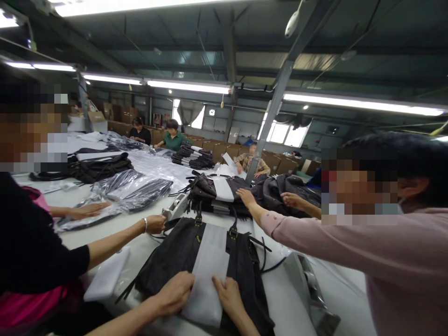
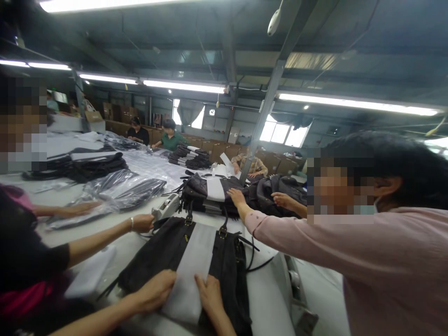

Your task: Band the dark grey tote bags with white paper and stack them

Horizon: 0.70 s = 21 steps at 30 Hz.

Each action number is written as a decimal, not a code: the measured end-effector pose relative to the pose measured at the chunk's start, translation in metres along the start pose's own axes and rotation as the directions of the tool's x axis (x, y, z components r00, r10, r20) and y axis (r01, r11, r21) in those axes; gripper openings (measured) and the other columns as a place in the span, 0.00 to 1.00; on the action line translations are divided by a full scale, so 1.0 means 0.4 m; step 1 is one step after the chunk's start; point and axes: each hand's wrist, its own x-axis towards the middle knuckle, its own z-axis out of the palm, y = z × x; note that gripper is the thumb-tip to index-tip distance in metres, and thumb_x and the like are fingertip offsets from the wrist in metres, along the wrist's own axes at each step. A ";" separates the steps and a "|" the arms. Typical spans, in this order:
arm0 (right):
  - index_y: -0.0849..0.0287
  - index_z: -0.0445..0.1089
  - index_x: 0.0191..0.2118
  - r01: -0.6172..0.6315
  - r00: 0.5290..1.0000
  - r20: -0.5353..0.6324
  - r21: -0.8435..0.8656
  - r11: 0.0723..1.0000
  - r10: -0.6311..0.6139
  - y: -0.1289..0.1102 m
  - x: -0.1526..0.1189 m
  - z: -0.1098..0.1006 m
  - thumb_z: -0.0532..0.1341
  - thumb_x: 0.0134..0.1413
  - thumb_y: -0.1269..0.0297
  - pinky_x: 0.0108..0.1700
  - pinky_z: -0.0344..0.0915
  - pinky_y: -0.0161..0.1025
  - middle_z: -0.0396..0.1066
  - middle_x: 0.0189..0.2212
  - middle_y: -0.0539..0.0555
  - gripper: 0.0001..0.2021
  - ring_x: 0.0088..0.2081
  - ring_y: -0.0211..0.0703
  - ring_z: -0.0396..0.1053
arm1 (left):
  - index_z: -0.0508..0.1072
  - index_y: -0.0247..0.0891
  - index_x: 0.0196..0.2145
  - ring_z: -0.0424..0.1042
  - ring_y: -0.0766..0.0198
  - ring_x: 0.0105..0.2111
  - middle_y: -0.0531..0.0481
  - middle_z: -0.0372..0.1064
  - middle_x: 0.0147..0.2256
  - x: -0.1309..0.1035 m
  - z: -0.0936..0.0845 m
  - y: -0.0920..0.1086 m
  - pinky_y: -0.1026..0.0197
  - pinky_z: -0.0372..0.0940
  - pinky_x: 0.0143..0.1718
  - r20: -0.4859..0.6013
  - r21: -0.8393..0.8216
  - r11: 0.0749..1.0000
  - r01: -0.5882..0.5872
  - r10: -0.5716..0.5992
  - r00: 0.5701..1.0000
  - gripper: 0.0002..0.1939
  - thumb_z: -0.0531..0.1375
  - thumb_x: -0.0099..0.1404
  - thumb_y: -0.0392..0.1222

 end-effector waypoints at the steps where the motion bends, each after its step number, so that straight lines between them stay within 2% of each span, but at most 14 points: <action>1: 0.63 0.71 0.25 0.001 1.000 -0.001 0.022 1.000 -0.001 0.012 0.000 0.008 0.49 0.58 0.43 0.30 0.61 0.35 0.73 0.23 0.58 0.28 0.29 0.46 0.70 | 0.67 0.45 0.47 0.71 0.62 0.40 0.52 0.73 0.40 0.001 -0.011 0.000 0.61 0.63 0.43 -0.001 -0.077 0.996 0.045 -0.045 0.999 0.18 0.42 0.66 0.39; 3: 0.63 0.71 0.29 0.013 1.000 0.001 0.017 1.000 -0.013 0.025 -0.004 0.025 0.46 0.61 0.45 0.32 0.62 0.35 0.74 0.27 0.59 0.27 0.32 0.47 0.72 | 0.62 0.42 0.53 0.72 0.61 0.40 0.49 0.73 0.42 0.011 -0.023 0.003 0.62 0.64 0.41 0.012 -0.205 0.964 0.169 -0.171 0.985 0.21 0.39 0.68 0.42; 4: 0.62 0.71 0.31 0.004 1.000 -0.005 -0.028 1.000 -0.004 0.026 -0.004 0.033 0.46 0.61 0.47 0.33 0.63 0.36 0.75 0.28 0.60 0.26 0.33 0.48 0.73 | 0.58 0.40 0.56 0.73 0.59 0.41 0.47 0.73 0.43 0.019 -0.022 0.006 0.61 0.64 0.41 0.016 -0.213 0.949 0.232 -0.234 0.972 0.22 0.40 0.68 0.46; 6: 0.62 0.70 0.33 -0.036 0.999 -0.019 -0.175 0.984 0.033 0.019 -0.003 0.047 0.47 0.62 0.51 0.34 0.64 0.37 0.75 0.29 0.61 0.22 0.34 0.49 0.74 | 0.54 0.36 0.59 0.73 0.53 0.43 0.42 0.74 0.43 0.041 -0.007 0.012 0.58 0.64 0.41 -0.007 -0.099 0.936 0.337 -0.340 0.941 0.29 0.46 0.66 0.54; 9: 0.60 0.71 0.33 -0.085 0.996 -0.015 -0.357 0.930 0.086 0.005 0.005 0.060 0.48 0.62 0.53 0.36 0.65 0.39 0.75 0.31 0.61 0.19 0.38 0.52 0.74 | 0.50 0.34 0.62 0.72 0.51 0.44 0.39 0.73 0.43 0.075 0.029 0.022 0.57 0.63 0.42 -0.051 0.095 0.898 0.429 -0.426 0.903 0.33 0.52 0.64 0.49; 12: 0.60 0.72 0.34 -0.144 0.989 -0.020 -0.415 0.898 0.149 -0.002 0.011 0.057 0.48 0.62 0.53 0.39 0.66 0.41 0.75 0.33 0.62 0.20 0.40 0.54 0.74 | 0.46 0.36 0.64 0.73 0.53 0.43 0.41 0.74 0.42 0.096 0.049 0.035 0.57 0.63 0.41 -0.053 0.146 0.871 0.469 -0.467 0.883 0.32 0.51 0.65 0.44; 15: 0.63 0.72 0.37 -0.201 0.979 -0.059 -0.412 0.889 0.194 -0.001 0.015 0.043 0.49 0.62 0.52 0.38 0.67 0.42 0.74 0.35 0.63 0.21 0.39 0.55 0.74 | 0.45 0.36 0.65 0.73 0.54 0.42 0.41 0.74 0.41 0.105 0.049 0.048 0.58 0.63 0.41 -0.062 0.161 0.870 0.466 -0.462 0.885 0.32 0.51 0.66 0.43; 17: 0.65 0.69 0.47 -0.186 0.979 -0.152 -0.403 0.896 0.135 0.000 0.016 0.034 0.50 0.61 0.53 0.39 0.68 0.43 0.72 0.40 0.65 0.21 0.40 0.54 0.73 | 0.44 0.36 0.65 0.73 0.53 0.41 0.41 0.74 0.40 0.108 0.048 0.052 0.58 0.63 0.41 -0.059 0.176 0.875 0.452 -0.449 0.892 0.32 0.51 0.66 0.41; 18: 0.65 0.65 0.53 -0.132 0.980 -0.192 -0.403 0.906 0.058 0.001 0.015 0.031 0.50 0.62 0.55 0.41 0.68 0.43 0.70 0.44 0.66 0.22 0.43 0.53 0.72 | 0.44 0.37 0.65 0.73 0.53 0.41 0.40 0.74 0.40 0.109 0.048 0.053 0.57 0.64 0.41 -0.059 0.183 0.876 0.447 -0.444 0.894 0.32 0.50 0.66 0.41; 19: 0.64 0.61 0.57 -0.046 0.978 -0.206 -0.409 0.911 -0.043 0.001 0.014 0.031 0.49 0.62 0.57 0.45 0.67 0.44 0.68 0.49 0.66 0.23 0.47 0.53 0.70 | 0.44 0.37 0.65 0.74 0.53 0.40 0.40 0.74 0.40 0.109 0.048 0.053 0.56 0.64 0.41 -0.065 0.189 0.876 0.444 -0.440 0.896 0.32 0.49 0.67 0.40; 21: 0.62 0.56 0.61 0.170 0.961 -0.130 -0.418 0.892 -0.244 0.001 0.011 0.033 0.47 0.63 0.63 0.55 0.61 0.44 0.62 0.56 0.63 0.23 0.56 0.50 0.62 | 0.44 0.38 0.65 0.74 0.53 0.39 0.41 0.74 0.39 0.111 0.051 0.052 0.56 0.64 0.40 -0.082 0.199 0.875 0.441 -0.433 0.897 0.31 0.48 0.67 0.40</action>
